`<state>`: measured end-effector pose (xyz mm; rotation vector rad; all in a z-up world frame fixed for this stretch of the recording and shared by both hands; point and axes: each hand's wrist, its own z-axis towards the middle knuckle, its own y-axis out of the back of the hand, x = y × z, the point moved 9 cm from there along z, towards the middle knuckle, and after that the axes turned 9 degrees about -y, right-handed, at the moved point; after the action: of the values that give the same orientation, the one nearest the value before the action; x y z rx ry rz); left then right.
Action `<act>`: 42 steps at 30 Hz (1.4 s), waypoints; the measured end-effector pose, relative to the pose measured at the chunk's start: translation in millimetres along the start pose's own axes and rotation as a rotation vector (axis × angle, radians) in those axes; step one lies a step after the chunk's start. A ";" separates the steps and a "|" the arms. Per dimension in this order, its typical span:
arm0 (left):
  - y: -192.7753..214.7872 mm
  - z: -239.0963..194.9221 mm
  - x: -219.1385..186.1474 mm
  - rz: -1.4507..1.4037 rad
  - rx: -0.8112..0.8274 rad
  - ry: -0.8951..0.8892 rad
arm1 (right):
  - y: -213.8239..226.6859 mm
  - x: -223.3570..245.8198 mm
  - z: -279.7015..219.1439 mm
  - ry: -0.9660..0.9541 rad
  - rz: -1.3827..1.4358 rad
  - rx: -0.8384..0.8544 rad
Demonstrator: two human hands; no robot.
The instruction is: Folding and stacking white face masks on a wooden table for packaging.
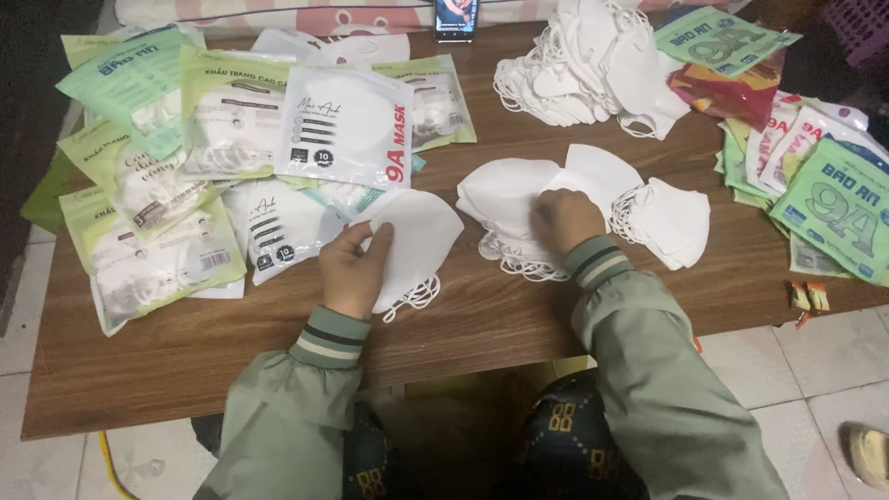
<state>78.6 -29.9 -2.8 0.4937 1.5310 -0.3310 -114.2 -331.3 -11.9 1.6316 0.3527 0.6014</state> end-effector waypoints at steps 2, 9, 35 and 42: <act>1.8 -3.7 -5.7 -0.005 -0.003 -0.003 | 17.7 11.2 -11.5 -0.015 -0.005 -0.014; 5.7 -2.5 -9.0 -0.008 0.006 -0.015 | 33.2 69.5 -29.4 0.238 0.056 -0.052; -18.8 -13.1 -7.6 -0.006 0.117 0.102 | -2.9 103.3 -66.7 0.062 1.529 0.646; -12.2 -1.2 20.4 -0.059 0.073 0.159 | 23.6 103.8 -69.3 -0.120 1.985 0.727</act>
<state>71.9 -37.8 -24.2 0.5431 1.6945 -0.4027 -71.7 -220.8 34.4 2.2931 -1.5564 1.9077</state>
